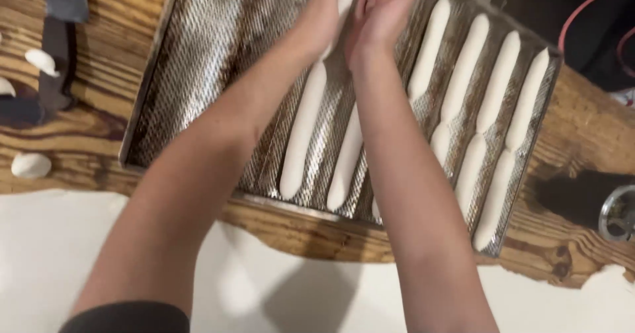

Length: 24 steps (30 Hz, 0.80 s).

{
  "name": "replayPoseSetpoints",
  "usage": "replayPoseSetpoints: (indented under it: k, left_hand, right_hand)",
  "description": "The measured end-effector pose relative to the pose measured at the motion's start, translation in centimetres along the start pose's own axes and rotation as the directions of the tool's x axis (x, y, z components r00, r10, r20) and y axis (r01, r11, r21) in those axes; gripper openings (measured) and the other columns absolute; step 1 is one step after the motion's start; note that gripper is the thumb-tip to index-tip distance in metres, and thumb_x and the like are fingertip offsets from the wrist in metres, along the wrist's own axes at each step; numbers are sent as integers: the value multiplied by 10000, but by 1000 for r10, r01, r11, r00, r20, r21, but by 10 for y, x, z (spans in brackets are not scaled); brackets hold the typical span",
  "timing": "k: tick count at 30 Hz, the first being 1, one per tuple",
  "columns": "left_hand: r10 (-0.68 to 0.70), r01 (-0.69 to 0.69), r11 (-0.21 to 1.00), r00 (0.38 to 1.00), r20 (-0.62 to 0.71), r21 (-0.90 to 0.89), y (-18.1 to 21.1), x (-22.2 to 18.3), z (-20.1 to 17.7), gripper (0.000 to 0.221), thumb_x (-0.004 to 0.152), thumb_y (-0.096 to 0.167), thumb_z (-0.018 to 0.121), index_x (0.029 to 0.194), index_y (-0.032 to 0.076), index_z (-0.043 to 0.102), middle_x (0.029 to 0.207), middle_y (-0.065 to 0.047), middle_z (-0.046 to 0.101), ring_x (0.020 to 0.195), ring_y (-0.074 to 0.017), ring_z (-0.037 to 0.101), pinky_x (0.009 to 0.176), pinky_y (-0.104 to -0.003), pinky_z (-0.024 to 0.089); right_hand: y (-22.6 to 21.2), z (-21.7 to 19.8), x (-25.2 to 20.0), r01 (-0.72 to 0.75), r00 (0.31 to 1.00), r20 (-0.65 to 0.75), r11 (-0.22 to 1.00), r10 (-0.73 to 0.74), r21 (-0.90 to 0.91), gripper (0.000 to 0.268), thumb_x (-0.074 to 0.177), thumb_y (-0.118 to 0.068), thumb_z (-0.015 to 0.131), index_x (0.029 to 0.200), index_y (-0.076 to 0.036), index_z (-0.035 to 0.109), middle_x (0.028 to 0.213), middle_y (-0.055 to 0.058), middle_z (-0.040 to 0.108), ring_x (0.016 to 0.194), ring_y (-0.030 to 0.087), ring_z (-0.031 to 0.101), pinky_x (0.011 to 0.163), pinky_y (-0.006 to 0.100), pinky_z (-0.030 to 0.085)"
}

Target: Shaping bread rolls by cutting strips from a sheet of dough, rolling them into cylinders, and placing them on a baking tray

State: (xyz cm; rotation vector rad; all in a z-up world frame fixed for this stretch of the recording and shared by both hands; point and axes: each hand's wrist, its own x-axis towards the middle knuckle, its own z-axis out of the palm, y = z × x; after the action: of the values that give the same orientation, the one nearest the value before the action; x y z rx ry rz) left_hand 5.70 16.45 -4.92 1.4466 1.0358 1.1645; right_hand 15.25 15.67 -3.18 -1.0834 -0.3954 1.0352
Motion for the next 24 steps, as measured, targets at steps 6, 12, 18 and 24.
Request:
replayPoseSetpoints:
  k: [6,12,18,24]
  left_hand:
    - [-83,103,759,995,61,-643,17,-13,14,353,947,436,426,935,143,623,1019,-112,707,1020,-162,624,958,-361,484]
    - [-145,133,923,989,-7,-362,7,-12,9,334,943,400,357,896,162,586,967,-97,683,974,-155,606,904,-353,513]
    - [-123,102,924,992,-33,-369,22,-27,4,315,978,352,386,948,155,630,968,-70,670,961,-140,586,914,-332,472]
    - [-139,151,987,974,179,-58,116,-153,-64,586,1072,337,203,1588,63,251,1696,-142,243,1575,-276,217,1272,-455,169]
  right_hand:
    - [0,-5,-10,-89,981,176,995,79,51,800,959,-566,366,1545,-26,431,1642,158,399,1556,302,332,1286,398,231]
    - [-6,2,-21,-107,985,137,994,101,34,839,930,-591,357,1560,-38,392,1660,149,356,1563,287,301,1282,390,203]
    - [-12,6,-75,-158,987,38,987,159,-36,797,971,-516,250,1609,-40,198,1679,155,255,1556,275,235,1262,433,198]
    - [-62,-44,-191,71,973,231,933,13,-352,792,991,-547,388,1600,-65,234,1692,137,244,1576,288,227,1283,419,174]
